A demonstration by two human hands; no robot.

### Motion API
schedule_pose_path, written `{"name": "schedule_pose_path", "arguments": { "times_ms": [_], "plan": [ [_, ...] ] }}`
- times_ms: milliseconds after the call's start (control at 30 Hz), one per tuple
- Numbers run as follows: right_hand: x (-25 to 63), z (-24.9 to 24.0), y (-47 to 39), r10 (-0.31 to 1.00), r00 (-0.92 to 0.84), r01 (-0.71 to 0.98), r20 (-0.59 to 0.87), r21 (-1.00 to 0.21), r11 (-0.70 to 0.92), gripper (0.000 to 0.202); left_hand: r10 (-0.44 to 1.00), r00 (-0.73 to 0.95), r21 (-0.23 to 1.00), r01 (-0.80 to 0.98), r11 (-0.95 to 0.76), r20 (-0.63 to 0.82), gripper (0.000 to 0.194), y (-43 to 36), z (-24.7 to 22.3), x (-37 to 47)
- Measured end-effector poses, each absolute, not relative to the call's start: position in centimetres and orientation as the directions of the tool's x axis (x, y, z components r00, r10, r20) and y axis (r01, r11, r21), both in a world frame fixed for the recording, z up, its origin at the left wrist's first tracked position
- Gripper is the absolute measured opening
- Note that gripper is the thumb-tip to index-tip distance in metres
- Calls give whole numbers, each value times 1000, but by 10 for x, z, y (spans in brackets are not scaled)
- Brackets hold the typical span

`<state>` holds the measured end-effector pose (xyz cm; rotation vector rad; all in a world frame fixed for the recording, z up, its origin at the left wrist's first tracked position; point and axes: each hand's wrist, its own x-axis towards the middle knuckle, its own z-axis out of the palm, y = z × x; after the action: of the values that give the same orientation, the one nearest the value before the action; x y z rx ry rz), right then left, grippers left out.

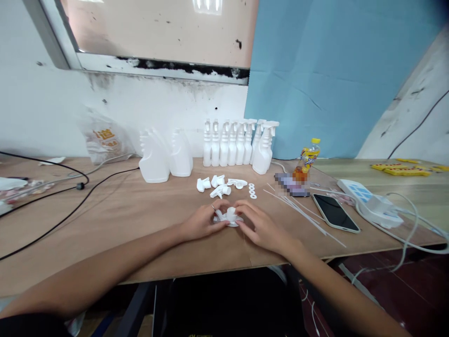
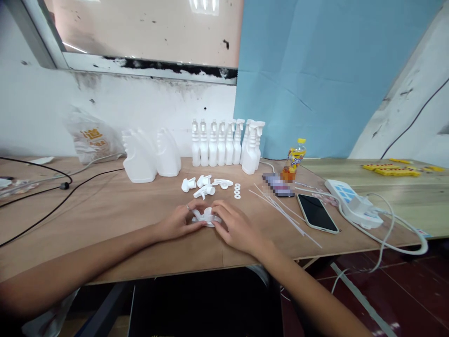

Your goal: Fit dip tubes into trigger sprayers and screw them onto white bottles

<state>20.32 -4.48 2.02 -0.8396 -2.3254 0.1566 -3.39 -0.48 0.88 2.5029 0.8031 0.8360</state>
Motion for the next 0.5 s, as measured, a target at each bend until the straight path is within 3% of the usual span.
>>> {"name": "schedule_pose_path", "arguments": {
  "times_ms": [233,500],
  "plan": [
    [201,19,-44,645,-600,567,473,-317,760,28,507,745,228,454,-861,434,45,0,7,-38],
    [203,21,-43,627,-617,571,477,-277,773,14,507,735,262,434,-862,451,33,2,-1,-38]
  ]
}}
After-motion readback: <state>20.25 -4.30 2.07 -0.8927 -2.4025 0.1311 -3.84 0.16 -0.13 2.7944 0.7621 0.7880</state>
